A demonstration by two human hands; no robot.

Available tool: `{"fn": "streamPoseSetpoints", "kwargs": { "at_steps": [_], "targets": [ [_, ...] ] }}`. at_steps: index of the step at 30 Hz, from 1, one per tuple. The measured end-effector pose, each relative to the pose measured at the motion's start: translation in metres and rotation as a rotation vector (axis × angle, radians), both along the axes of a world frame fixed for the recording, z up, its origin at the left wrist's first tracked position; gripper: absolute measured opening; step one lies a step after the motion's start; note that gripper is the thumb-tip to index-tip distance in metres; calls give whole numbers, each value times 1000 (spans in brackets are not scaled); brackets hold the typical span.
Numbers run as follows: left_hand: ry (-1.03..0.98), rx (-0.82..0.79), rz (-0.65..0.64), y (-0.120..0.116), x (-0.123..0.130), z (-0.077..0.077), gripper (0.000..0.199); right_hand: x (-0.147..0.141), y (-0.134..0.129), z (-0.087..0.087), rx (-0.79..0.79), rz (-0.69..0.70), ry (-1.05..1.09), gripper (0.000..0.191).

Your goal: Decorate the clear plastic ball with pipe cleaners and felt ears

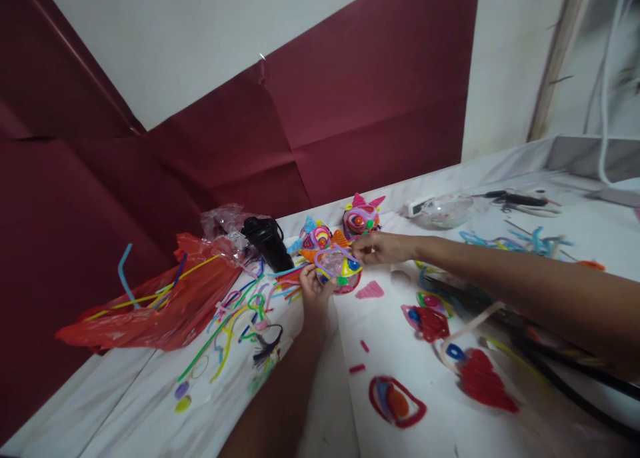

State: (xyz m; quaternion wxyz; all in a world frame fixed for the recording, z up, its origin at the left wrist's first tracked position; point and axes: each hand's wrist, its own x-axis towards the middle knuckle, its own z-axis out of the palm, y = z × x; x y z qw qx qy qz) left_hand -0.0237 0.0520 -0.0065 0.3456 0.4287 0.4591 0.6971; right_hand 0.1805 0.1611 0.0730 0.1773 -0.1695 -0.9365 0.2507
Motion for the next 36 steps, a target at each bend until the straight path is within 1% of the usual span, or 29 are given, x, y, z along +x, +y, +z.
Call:
{"fn": "streamPoseSetpoints", "kwargs": {
  "at_steps": [3, 6, 12, 18, 25, 29, 32, 36],
  "targets": [
    [17, 11, -1, 0, 0, 0, 57, -2, 1, 3, 30, -4, 17, 10],
    [21, 7, -6, -1, 1, 0, 56, -2, -1, 8, 98, -19, 22, 12],
    [42, -6, 2, -1, 0, -1, 56, 0, -6, 16, 214, -80, -50, 13],
    [15, 4, 9, 2, -2, -5, 52, 2, -9, 16, 367, -86, -96, 9],
    [-7, 12, 22, 4, -3, -8, 50, -1, -12, 16, 566, -121, -134, 19],
    [3, 14, 25, 3, -2, -7, 52, -1, -11, 17, 604, -142, -146, 26],
    [12, 24, 23, 3, -1, -8, 52, -1, -12, 18, 620, -181, -172, 27],
    [25, 19, 25, 5, -3, -10, 54, -3, -10, 17, 642, -193, -174, 30]
  ]
}}
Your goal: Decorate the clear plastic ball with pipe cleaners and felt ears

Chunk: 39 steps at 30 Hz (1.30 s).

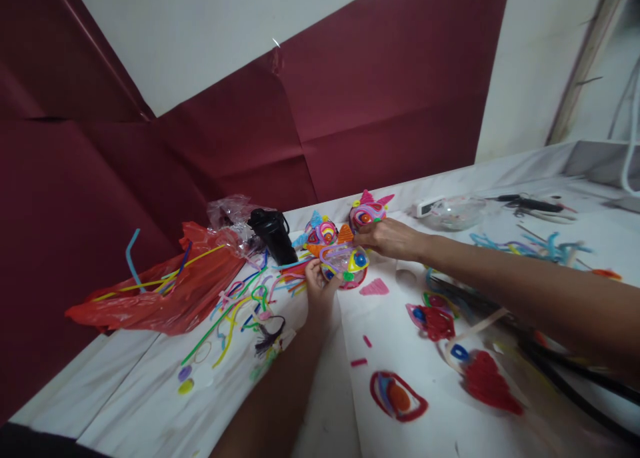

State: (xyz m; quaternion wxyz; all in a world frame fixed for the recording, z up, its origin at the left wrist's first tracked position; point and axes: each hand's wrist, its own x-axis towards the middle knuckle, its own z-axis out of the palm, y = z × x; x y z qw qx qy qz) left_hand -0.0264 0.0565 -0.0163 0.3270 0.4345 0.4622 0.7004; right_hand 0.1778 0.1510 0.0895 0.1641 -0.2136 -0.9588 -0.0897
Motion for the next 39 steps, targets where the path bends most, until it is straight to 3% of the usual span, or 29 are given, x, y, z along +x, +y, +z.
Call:
{"fn": "streamPoseSetpoints", "kwargs": {
  "at_steps": [18, 29, 39],
  "targets": [
    [33, 2, 24, 0, 1, 2, 57, -6, -14, 0, 57, -150, -114, 39],
    [-2, 8, 15, 0, 1, 1, 52, -6, -10, -9, 180, -115, -101, 29],
    [9, -12, 17, -2, 3, 4, 54, -3, -16, -6, 46, -120, 96, 25]
  ]
}}
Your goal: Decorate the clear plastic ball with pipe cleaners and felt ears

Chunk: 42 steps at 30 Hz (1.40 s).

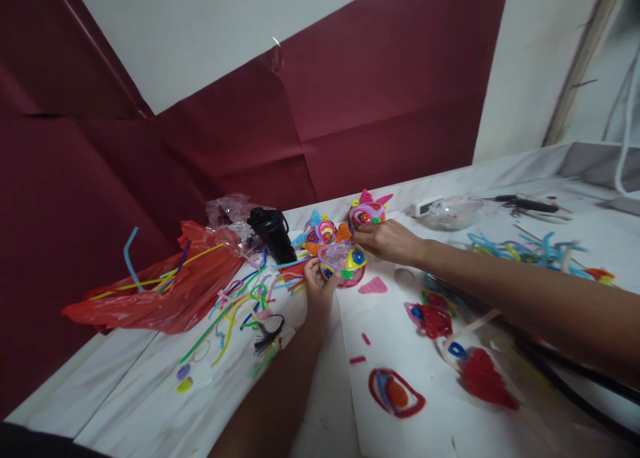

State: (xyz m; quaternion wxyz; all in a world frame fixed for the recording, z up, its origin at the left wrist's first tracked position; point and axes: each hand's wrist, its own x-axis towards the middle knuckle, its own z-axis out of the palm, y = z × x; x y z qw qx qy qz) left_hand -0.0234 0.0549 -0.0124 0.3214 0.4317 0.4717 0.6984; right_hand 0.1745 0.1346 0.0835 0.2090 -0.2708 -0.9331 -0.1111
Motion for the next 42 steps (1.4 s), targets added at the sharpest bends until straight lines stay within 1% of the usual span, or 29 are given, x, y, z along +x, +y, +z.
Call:
{"fn": "streamPoseSetpoints", "kwargs": {
  "at_steps": [4, 8, 10, 13, 16, 18, 21, 24, 28, 31, 33, 35, 38, 40, 42],
  "targets": [
    [-6, -9, -24, -2, 1, 2, 60, -2, 0, 2, -83, 57, 225, 18],
    [-19, 10, -45, -4, 1, 2, 61, -6, -4, 12, -189, 123, 445, 14],
    [-21, 18, -44, -3, 1, 1, 61, -8, -7, 18, -244, 144, 529, 12],
    [-16, 18, -39, -2, 1, 0, 61, -8, -11, 26, -285, 131, 599, 10],
    [-14, 15, -35, -1, 1, 0, 61, -3, -11, 30, -294, 118, 595, 11],
    [-21, 14, -35, -1, 1, 0, 61, 1, -9, 28, -280, 109, 554, 13],
    [-49, 11, -48, -2, 2, 2, 61, 5, -3, 21, -235, 98, 466, 13],
    [-70, 10, -47, -3, 3, 3, 62, 7, 3, 11, -217, 148, 414, 11],
    [-89, 1, -39, -2, 3, 3, 65, 8, 8, 0, -260, 253, 431, 15],
    [-102, -15, -21, 0, 2, 1, 65, 10, 5, -3, -363, 267, 502, 20],
    [-110, -28, -13, 1, 1, 0, 66, 12, 1, -3, -479, 241, 566, 19],
    [-115, -33, -20, 3, 0, -1, 67, 13, -4, -5, -626, 182, 629, 16],
    [-138, -32, -46, 5, -1, -2, 65, 13, -7, -10, -827, 13, 791, 21],
    [-159, -31, -66, 6, -1, -2, 64, 12, -5, -15, -894, -103, 923, 27],
    [-179, -35, -87, 6, -1, -1, 64, 10, -3, -21, -937, -191, 979, 32]
  ]
}}
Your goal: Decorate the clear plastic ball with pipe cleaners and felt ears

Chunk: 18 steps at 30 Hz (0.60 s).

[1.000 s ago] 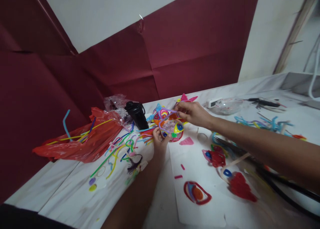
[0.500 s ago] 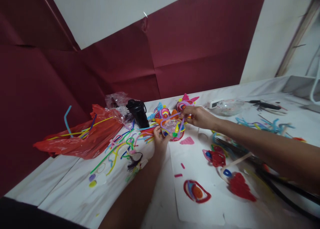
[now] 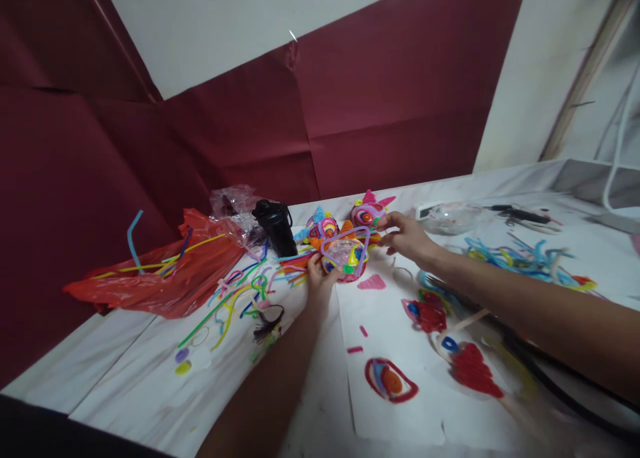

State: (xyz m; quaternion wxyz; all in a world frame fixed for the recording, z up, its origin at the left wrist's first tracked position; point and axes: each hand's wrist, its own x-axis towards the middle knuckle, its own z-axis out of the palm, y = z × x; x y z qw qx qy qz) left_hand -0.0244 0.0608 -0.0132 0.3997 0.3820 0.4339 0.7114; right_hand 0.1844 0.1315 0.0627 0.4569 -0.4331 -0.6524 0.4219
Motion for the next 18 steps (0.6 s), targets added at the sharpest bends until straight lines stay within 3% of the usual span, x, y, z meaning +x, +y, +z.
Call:
{"fn": "streamPoseSetpoints", "kwargs": {
  "at_steps": [9, 18],
  "targets": [
    [-7, -24, -101, -3, 2, 5, 62, -15, -14, -12, -242, 86, -81, 36],
    [1, -10, -94, -8, 3, 9, 62, -26, -33, -1, -340, 89, 9, 41]
  ]
}}
